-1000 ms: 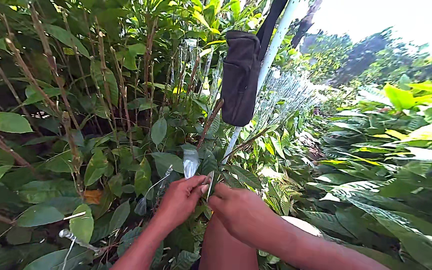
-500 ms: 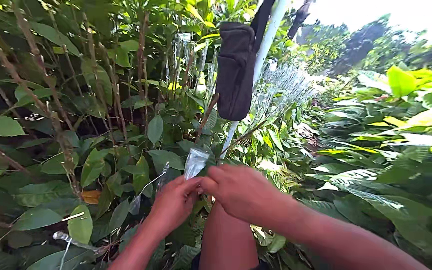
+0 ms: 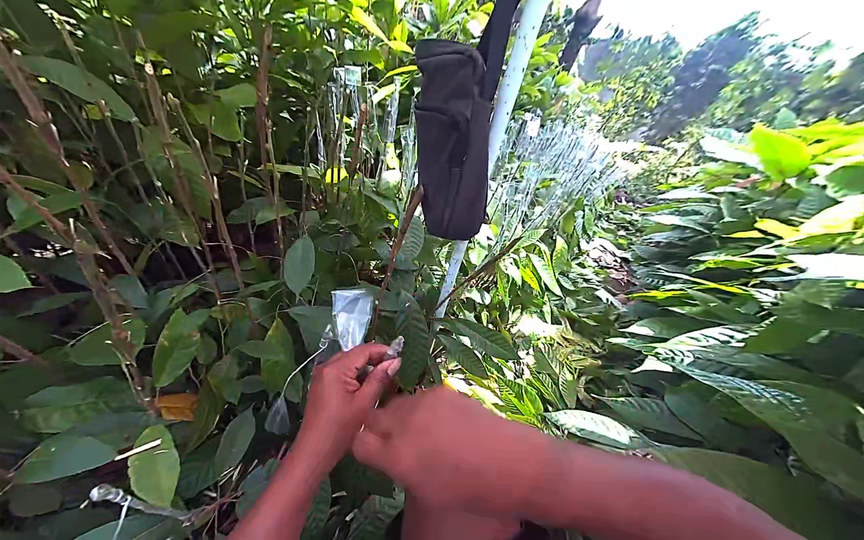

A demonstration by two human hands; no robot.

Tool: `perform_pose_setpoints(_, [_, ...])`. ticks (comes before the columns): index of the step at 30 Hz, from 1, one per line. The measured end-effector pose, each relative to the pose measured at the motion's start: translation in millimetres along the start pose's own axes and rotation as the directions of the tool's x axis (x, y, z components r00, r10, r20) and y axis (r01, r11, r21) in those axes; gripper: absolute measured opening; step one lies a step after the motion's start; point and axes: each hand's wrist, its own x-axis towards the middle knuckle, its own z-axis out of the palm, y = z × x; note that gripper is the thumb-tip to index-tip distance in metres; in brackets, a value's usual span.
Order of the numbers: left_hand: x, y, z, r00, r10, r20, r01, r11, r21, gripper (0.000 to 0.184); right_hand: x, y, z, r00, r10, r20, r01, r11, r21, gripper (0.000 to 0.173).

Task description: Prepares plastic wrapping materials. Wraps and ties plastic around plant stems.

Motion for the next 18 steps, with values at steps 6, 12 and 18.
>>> perform_pose_setpoints(6, [-5,-10,1,0.999,0.054,-0.001,-0.052,0.964,-0.259,0.046,5,88,16,0.84,0.535,0.089,-0.419,0.537,0.732,0.022])
perform_pose_setpoints(12, [-7,-10,0,0.988,0.025,-0.152,-0.066,0.959,-0.275,0.015,-7,67,48,0.874,0.474,0.107,-0.255,0.26,0.931,0.021])
perform_pose_setpoints(18, [-6,-1,1,0.986,-0.166,0.0,0.145,0.866,-0.479,0.011,1,60,65,0.682,0.616,-0.395,-0.343,0.746,0.571,0.016])
